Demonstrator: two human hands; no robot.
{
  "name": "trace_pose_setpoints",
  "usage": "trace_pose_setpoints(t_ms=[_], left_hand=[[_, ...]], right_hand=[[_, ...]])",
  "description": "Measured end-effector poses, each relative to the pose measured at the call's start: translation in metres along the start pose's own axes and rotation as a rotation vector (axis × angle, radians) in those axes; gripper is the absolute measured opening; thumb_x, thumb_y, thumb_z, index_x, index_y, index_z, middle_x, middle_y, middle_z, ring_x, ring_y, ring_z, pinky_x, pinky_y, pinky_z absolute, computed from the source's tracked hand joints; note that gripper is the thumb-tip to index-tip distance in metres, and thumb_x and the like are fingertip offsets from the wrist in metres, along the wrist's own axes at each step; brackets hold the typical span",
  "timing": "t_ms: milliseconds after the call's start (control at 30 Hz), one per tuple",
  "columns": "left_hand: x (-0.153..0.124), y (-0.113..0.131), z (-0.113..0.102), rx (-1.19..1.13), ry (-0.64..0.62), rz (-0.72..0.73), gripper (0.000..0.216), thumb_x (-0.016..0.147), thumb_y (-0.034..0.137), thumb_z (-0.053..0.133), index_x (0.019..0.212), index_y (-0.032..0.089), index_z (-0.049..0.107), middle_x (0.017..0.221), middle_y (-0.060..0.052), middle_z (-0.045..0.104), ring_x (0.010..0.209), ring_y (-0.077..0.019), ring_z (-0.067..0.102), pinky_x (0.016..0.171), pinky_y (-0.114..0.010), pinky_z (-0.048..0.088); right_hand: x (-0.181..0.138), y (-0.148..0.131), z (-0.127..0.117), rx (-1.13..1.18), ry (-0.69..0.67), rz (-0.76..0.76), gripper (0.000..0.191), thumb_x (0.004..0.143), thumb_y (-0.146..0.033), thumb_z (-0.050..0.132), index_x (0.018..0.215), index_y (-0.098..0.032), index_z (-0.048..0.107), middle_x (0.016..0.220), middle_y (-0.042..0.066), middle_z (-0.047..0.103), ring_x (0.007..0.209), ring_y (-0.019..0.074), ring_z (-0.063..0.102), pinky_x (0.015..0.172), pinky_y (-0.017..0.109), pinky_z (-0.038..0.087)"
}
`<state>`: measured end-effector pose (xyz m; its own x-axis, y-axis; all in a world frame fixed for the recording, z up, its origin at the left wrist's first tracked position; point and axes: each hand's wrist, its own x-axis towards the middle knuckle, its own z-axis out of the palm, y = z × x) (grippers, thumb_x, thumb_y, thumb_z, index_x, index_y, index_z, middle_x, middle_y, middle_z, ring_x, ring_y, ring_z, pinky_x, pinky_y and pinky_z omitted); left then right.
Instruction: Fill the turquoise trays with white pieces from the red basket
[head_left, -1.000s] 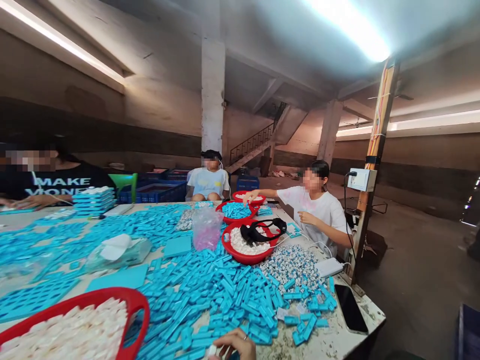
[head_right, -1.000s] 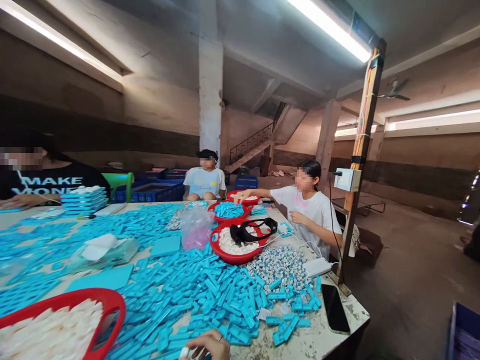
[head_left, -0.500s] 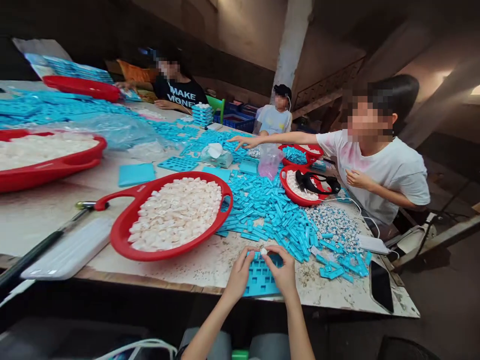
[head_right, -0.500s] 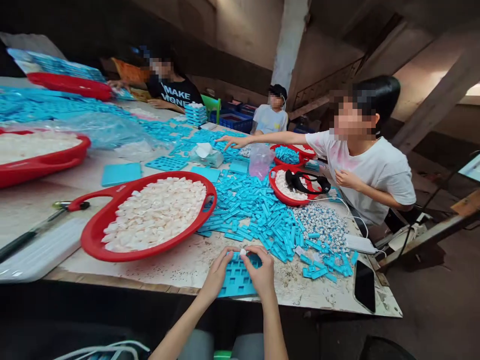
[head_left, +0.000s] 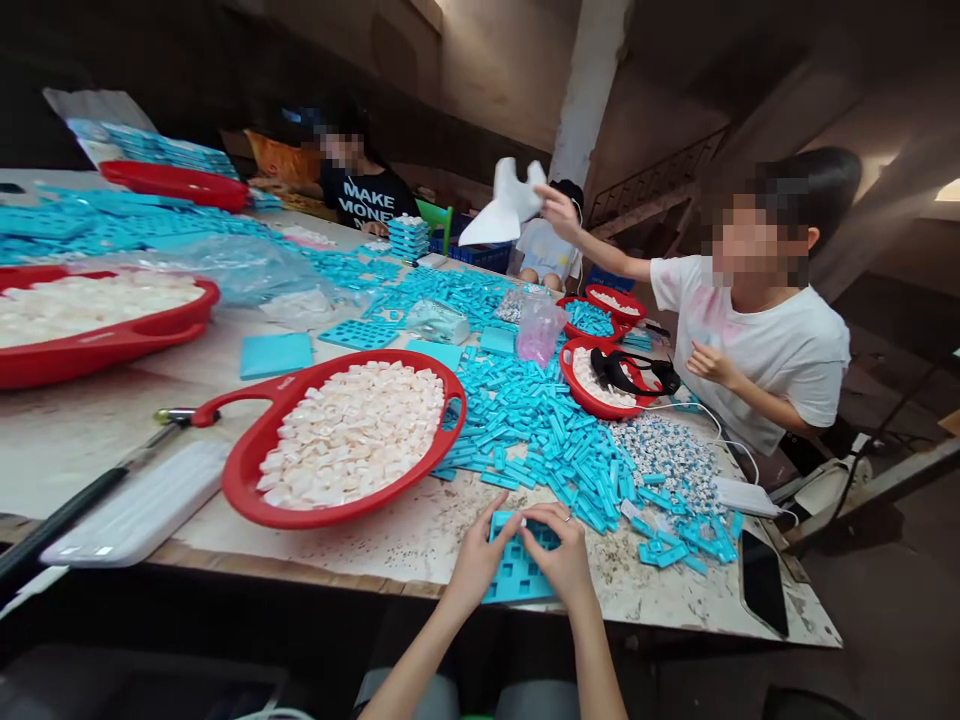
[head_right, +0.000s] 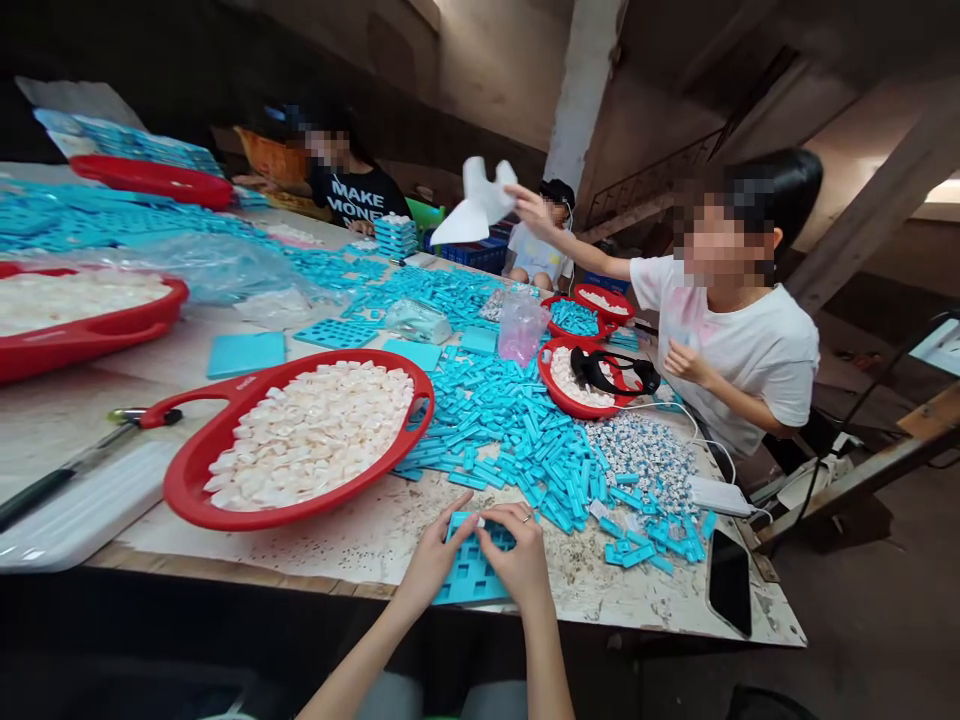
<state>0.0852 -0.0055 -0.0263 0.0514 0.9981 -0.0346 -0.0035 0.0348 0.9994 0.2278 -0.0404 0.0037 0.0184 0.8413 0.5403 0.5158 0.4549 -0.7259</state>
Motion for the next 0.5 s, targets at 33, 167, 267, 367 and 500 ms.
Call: trace_pose_setpoints(t_ms=[33,167,267,367,500], left_hand=[[0.0,0.001,0.0,-0.007,-0.008,-0.003,0.063,0.071,0.057,0.069,0.12,0.016,0.067,0.129,-0.013,0.071,0.123,-0.0313,0.064,0.106,-0.044,0.05],[-0.001,0.006,0.0,-0.028,-0.062,0.013,0.043,0.069,0.053,0.074,0.093,0.017,0.073,0.095,-0.009,0.08,0.096,-0.0287,0.074,0.089,-0.04,0.058],[-0.002,0.009,0.0,-0.016,-0.066,0.043,0.037,0.071,0.051,0.074,0.086,0.018,0.074,0.09,-0.008,0.08,0.091,-0.0275,0.074,0.087,-0.038,0.059],[-0.003,0.011,-0.001,-0.005,-0.048,0.068,0.036,0.072,0.051,0.073,0.086,0.017,0.074,0.088,-0.008,0.08,0.089,-0.0271,0.074,0.085,-0.038,0.059],[-0.002,0.014,-0.002,0.006,-0.068,0.075,0.036,0.072,0.052,0.073,0.083,0.018,0.074,0.086,-0.008,0.079,0.087,-0.0271,0.074,0.083,-0.036,0.059]], right_hand=[[0.0,0.001,0.0,0.002,-0.002,-0.008,0.016,0.088,-0.017,0.066,0.099,-0.023,0.076,0.096,0.004,0.075,0.093,0.0202,0.069,0.089,0.033,0.053],[-0.002,0.003,0.0,0.011,0.001,-0.001,0.018,0.088,-0.016,0.065,0.1,-0.023,0.076,0.097,0.005,0.074,0.093,0.0202,0.068,0.088,0.033,0.052],[-0.004,0.005,0.0,0.01,-0.011,0.017,0.018,0.09,-0.017,0.065,0.1,-0.024,0.077,0.096,0.004,0.073,0.093,0.0202,0.067,0.088,0.033,0.051],[-0.004,0.005,0.0,0.017,-0.029,0.034,0.018,0.09,-0.017,0.064,0.101,-0.025,0.077,0.095,0.004,0.073,0.092,0.0205,0.067,0.087,0.033,0.051],[-0.004,0.004,0.002,0.013,-0.02,0.053,0.022,0.087,-0.014,0.063,0.102,-0.025,0.076,0.097,0.004,0.072,0.094,0.0211,0.067,0.087,0.033,0.053]])
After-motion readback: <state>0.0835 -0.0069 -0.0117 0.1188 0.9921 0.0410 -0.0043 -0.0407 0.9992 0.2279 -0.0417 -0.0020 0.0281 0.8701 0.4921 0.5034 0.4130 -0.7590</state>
